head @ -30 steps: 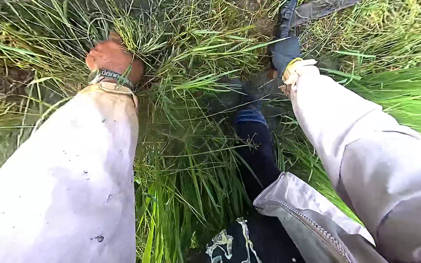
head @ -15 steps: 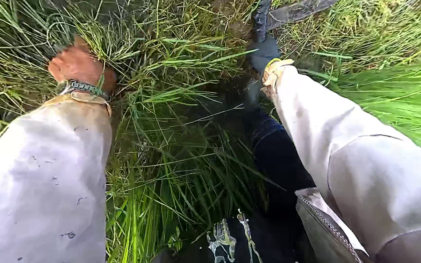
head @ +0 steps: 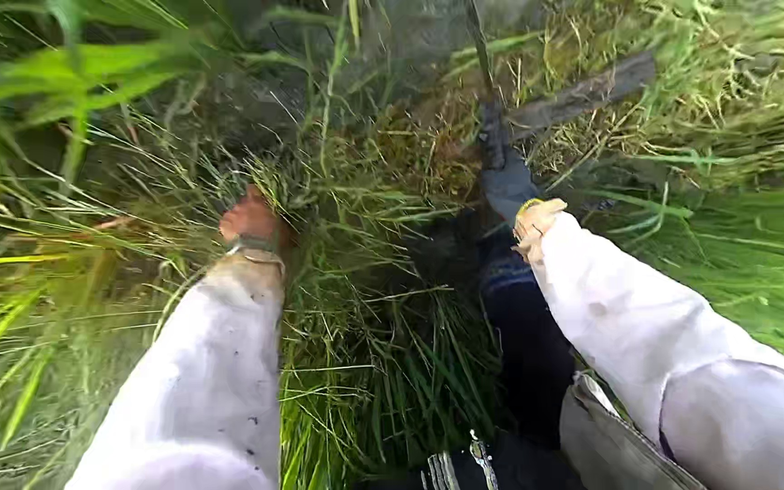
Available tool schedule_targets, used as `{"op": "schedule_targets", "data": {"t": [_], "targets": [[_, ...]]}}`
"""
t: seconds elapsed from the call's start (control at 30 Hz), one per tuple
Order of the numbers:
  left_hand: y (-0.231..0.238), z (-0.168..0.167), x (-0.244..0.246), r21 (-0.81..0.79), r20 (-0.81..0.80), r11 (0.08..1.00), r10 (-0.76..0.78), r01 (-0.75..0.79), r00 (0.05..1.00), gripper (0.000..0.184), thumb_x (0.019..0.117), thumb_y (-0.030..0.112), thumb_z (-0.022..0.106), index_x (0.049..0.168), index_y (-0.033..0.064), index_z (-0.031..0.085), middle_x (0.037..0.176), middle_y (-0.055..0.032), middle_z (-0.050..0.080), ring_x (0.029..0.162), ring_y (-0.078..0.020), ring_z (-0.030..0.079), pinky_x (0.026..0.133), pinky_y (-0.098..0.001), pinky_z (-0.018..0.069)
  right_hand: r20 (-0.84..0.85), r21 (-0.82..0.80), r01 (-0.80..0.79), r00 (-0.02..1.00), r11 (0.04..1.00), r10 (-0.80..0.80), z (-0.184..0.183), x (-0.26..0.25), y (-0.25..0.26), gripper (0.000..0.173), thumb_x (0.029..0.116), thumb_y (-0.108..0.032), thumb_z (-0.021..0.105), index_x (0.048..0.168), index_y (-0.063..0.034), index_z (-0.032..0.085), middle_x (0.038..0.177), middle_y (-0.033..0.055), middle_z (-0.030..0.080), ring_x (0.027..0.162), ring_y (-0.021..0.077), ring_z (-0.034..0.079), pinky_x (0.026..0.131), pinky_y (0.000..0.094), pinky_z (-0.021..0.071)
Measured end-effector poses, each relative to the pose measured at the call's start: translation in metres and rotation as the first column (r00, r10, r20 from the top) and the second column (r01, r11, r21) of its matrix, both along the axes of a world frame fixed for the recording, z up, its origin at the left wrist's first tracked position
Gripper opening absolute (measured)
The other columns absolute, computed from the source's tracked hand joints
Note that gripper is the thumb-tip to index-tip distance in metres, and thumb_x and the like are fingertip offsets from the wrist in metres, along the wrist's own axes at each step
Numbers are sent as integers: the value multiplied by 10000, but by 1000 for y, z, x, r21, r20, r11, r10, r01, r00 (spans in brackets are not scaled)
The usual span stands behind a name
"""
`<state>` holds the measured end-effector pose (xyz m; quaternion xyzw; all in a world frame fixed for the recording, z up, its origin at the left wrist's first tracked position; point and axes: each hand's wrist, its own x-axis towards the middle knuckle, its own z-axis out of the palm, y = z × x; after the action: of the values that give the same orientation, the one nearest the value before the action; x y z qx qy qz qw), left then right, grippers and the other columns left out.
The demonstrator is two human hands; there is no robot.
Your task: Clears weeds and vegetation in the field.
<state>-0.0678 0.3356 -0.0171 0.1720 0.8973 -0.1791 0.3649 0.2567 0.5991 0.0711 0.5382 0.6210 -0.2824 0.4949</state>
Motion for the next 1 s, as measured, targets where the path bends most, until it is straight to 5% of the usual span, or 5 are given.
{"op": "schedule_targets", "data": {"t": [0.33, 0.5, 0.63, 0.8, 1.0], "targets": [[21, 18, -34, -131, 73, 982, -130, 139, 989, 558, 943, 199, 696, 1472, 117, 538, 1329, -305, 617, 1098, -549, 640, 854, -711, 522, -667, 33, 666, 571, 746, -480, -19, -24, 62, 441, 902, -333, 767, 1288, -160, 640, 984, 99, 722, 796, 247, 701, 715, 510, 596], [132, 41, -57, 21, 6, 881, -472, 472, 882, 377, 895, 97, 733, 1269, 71, 690, 1486, -229, 496, 1314, -503, 504, 878, -670, 549, -712, -84, 753, 413, 653, -568, -33, -25, 77, 414, 855, -246, 803, 1221, -109, 664, 889, 88, 726, 692, 223, 697, 617, 441, 610], [228, -26, -95, 123, -105, 833, -529, 539, 842, 446, 859, 57, 756, 1284, -23, 644, 1423, -305, 520, 1329, -550, 468, 940, -708, 501, -721, -288, 825, 147, 486, -677, -40, -25, 81, 320, 828, -144, 808, 1093, -26, 674, 780, 101, 705, 557, 186, 639, 486, 340, 561], [292, -135, -176, 58, -298, 931, -328, 360, 896, 495, 1003, 215, 597, 1435, -16, 524, 1541, -299, 434, 1369, -542, 457, 1027, -752, 412, -703, -490, 714, 15, 500, -711, -50, -2, 96, 305, 858, -143, 770, 1114, 5, 695, 915, 141, 766, 717, 258, 744, 632, 391, 655], [310, -156, -161, 394, -262, 891, -126, 225, 957, 436, 1079, 105, 462, 1464, -100, 453, 1555, -288, 428, 1495, -362, 361, 1241, -400, 252, -721, -496, 604, 113, 623, -684, -73, 39, 95, 453, 872, -104, 804, 1239, 71, 605, 1119, 215, 723, 948, 367, 736, 795, 543, 651]]}}
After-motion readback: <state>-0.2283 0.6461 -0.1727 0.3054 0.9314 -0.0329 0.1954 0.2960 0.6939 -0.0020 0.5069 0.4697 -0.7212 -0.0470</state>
